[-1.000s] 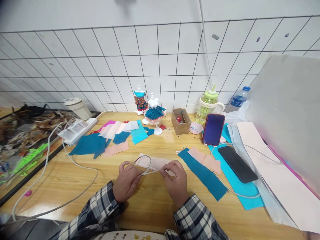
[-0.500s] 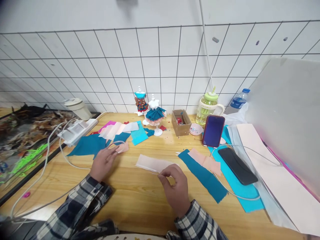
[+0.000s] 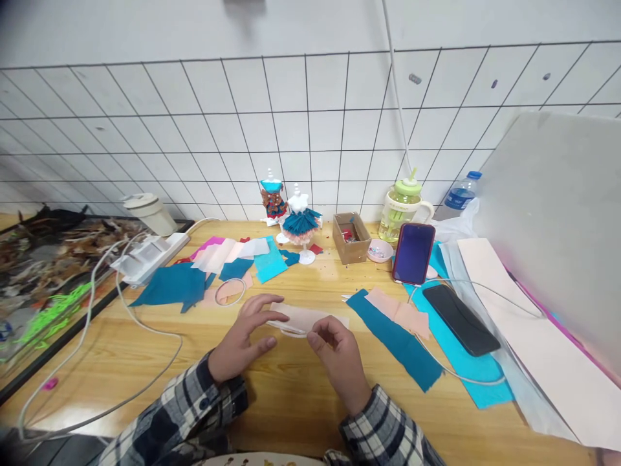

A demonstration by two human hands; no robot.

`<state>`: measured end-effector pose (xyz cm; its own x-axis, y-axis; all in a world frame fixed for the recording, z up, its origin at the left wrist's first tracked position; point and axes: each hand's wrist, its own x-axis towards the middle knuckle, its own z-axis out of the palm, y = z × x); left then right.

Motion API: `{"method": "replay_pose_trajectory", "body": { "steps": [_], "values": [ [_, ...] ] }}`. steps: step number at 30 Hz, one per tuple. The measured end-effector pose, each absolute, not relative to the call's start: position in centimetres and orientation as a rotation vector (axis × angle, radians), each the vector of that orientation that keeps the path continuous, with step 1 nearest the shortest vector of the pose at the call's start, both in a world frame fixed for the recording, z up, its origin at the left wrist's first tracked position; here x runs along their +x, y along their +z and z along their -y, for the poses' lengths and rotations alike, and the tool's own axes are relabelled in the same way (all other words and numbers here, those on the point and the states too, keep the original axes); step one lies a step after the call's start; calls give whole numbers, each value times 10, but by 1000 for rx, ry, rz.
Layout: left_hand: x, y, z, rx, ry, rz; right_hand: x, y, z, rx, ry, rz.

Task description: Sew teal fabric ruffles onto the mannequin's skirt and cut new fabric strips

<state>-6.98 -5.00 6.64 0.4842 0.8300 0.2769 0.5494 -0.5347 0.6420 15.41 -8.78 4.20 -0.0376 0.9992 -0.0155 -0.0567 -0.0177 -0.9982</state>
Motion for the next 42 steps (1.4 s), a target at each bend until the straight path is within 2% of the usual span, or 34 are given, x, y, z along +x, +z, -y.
{"method": "replay_pose_trajectory", "body": {
  "steps": [5,10,15,18,21,23,33,42],
  "values": [
    [-56,60,53,2221,846,-1163,167,37,90,-1255,991,1409],
    [-49,64,55,2558,736,-1223,173,43,95,-1414,192,1699],
    [-45,78,56,2665,804,-1254,178,56,94,-1390,-126,1470],
    [-46,76,56,2757,740,-1256,181,63,94,-1314,-117,1502],
    [-42,71,57,2863,619,-1195,172,66,98,-1150,-14,2028],
    [-38,70,58,2872,590,-1173,163,66,99,-1160,52,2168],
    [-36,67,63,2659,563,-1185,158,56,96,-1308,135,2087],
    [-35,59,66,2649,705,-1206,169,46,84,-1405,439,2074]
  ]
}}
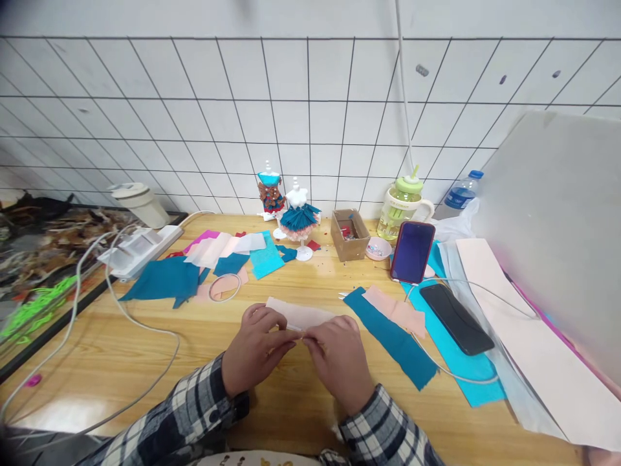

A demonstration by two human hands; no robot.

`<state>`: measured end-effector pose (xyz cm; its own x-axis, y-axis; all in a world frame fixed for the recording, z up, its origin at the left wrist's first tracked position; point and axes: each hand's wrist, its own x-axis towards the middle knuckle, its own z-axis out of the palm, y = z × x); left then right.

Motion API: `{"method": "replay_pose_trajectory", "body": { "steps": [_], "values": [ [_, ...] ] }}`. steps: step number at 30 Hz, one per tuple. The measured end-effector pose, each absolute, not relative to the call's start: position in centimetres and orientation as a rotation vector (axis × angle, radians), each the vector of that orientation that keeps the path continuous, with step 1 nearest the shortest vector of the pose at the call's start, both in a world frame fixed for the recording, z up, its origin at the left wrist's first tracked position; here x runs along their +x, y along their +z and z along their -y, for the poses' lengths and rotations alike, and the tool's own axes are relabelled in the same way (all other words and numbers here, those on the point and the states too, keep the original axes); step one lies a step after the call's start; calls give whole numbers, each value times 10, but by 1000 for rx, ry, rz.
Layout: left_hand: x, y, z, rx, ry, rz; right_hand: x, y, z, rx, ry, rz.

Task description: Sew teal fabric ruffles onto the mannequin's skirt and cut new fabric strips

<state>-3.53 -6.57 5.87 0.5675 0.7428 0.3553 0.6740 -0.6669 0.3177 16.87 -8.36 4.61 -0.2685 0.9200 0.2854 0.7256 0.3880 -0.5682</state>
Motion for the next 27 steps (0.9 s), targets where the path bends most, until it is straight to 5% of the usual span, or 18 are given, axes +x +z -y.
{"method": "replay_pose_trajectory", "body": {
  "steps": [5,10,27],
  "values": [
    [-42,33,48,2406,1011,-1435,181,37,68,-1615,742,1749],
    [-42,2,24,2386,797,-1319,179,21,57,-1660,1114,1610],
    [-40,2,27,2347,618,-1418,160,19,44,-1902,886,1930]
  ]
}}
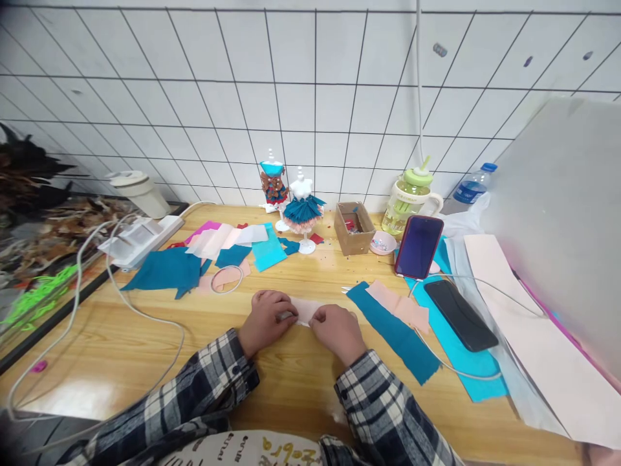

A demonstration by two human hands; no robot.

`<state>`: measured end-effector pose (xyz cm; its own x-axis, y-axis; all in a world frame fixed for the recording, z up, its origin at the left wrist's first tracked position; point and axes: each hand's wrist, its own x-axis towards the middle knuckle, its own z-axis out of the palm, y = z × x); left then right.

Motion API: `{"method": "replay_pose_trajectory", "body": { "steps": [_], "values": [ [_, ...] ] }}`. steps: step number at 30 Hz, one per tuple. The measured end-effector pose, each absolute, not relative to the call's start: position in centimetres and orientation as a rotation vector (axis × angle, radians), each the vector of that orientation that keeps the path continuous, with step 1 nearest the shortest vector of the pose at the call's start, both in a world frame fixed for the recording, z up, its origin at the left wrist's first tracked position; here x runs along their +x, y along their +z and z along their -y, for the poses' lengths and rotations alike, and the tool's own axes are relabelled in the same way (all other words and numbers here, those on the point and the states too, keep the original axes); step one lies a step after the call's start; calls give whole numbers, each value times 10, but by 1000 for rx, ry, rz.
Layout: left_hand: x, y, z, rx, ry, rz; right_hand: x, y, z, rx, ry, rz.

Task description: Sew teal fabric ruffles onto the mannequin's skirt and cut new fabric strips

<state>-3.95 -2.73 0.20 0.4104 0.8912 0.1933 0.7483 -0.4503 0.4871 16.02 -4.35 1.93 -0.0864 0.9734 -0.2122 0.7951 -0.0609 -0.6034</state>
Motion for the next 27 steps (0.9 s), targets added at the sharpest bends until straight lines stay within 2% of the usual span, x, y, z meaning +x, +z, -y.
{"method": "replay_pose_trajectory", "body": {
  "steps": [19,27],
  "values": [
    [-38,3,29,2345,605,-1447,152,28,37,-2175,773,2095],
    [-37,9,40,2585,707,-1243,149,27,39,-2183,730,2128]
  ]
}}
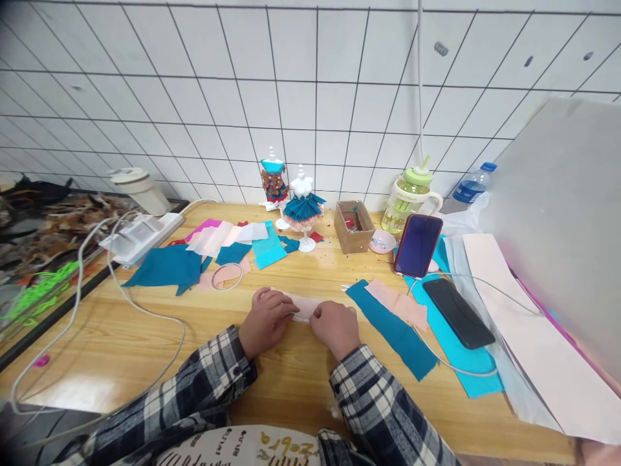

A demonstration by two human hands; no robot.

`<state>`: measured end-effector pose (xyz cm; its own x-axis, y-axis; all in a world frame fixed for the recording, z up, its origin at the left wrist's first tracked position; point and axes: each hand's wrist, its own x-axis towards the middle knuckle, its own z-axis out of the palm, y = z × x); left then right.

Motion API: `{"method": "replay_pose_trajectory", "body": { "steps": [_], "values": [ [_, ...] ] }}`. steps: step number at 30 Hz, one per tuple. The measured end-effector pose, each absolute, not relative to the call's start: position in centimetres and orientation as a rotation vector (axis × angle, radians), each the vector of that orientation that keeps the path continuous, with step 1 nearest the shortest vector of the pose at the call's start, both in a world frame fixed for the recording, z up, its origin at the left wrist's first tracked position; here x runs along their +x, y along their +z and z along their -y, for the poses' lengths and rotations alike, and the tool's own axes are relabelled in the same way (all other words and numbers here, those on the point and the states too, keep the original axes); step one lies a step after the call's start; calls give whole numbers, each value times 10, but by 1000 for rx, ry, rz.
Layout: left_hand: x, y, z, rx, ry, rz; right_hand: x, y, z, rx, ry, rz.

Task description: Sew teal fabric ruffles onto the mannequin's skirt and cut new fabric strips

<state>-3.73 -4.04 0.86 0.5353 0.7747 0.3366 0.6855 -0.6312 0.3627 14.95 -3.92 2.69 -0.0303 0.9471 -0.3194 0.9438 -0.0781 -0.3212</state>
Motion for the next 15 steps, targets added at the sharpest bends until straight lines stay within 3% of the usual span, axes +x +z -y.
{"method": "replay_pose_trajectory", "body": {
  "steps": [3,15],
  "values": [
    [-31,5,56,2808,630,-1035,150,27,39,-2175,725,2129],
    [-26,0,67,2841,513,-1236,154,31,41,-2110,727,2187]
  ]
}}
